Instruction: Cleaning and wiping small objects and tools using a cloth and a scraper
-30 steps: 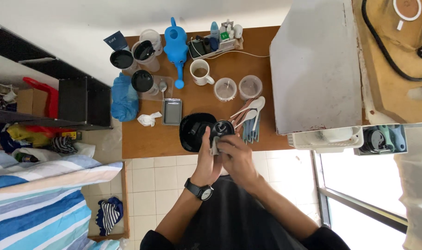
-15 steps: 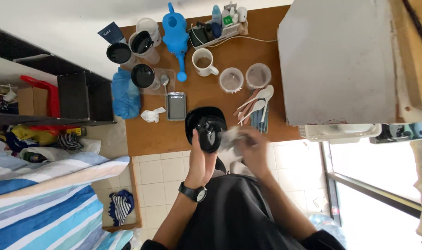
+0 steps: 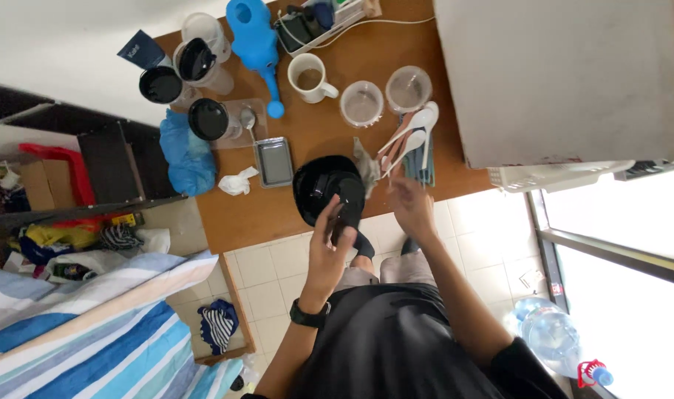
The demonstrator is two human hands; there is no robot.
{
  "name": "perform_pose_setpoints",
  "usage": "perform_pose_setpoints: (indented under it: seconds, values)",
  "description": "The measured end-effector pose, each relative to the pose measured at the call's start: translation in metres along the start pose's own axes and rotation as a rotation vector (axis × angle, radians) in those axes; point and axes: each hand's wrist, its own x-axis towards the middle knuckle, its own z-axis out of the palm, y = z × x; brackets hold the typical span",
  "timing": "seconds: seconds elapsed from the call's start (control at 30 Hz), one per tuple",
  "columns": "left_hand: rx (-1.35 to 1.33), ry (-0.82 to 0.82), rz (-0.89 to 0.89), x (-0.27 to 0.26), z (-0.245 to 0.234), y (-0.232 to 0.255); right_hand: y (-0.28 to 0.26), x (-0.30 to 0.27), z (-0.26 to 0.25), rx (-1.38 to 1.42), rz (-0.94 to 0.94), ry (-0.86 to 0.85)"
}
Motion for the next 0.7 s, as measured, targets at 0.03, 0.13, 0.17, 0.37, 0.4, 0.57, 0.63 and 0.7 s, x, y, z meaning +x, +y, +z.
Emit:
perform_pose_setpoints:
  seconds: [0.03, 0.13, 0.17, 0.37, 0.4, 0.57, 0.63, 0.7]
  values:
    - [0.000, -0.009, 0.006, -0.002, 0.007, 0.002, -0.011, -0.017, -0.011, 0.002, -0.002, 0.010]
    - [0.259, -0.119, 0.235, -0.008, 0.037, 0.008, -0.050, -0.063, -0.057, 0.408, 0.137, -0.058]
    - [0.364, -0.152, 0.301, -0.013, 0.051, 0.009, -0.068, -0.077, -0.079, 0.464, 0.177, -0.111]
    - [0.601, -0.294, 0.466, -0.043, 0.162, 0.004, -0.037, -0.126, -0.189, 0.699, 0.202, -0.058]
    - [0.643, -0.317, 0.503, -0.048, 0.184, 0.000, -0.029, -0.130, -0.211, 0.736, 0.221, -0.030]
    - [0.615, -0.421, 0.480, -0.077, 0.300, -0.022, 0.061, -0.151, -0.310, 0.800, 0.165, 0.078]
    - [0.549, -0.438, 0.447, -0.085, 0.337, -0.037, 0.070, -0.159, -0.348, 0.824, 0.170, 0.139]
    - [0.211, -0.302, 0.067, -0.088, 0.371, -0.055, 0.074, -0.164, -0.383, 0.859, 0.157, 0.216]
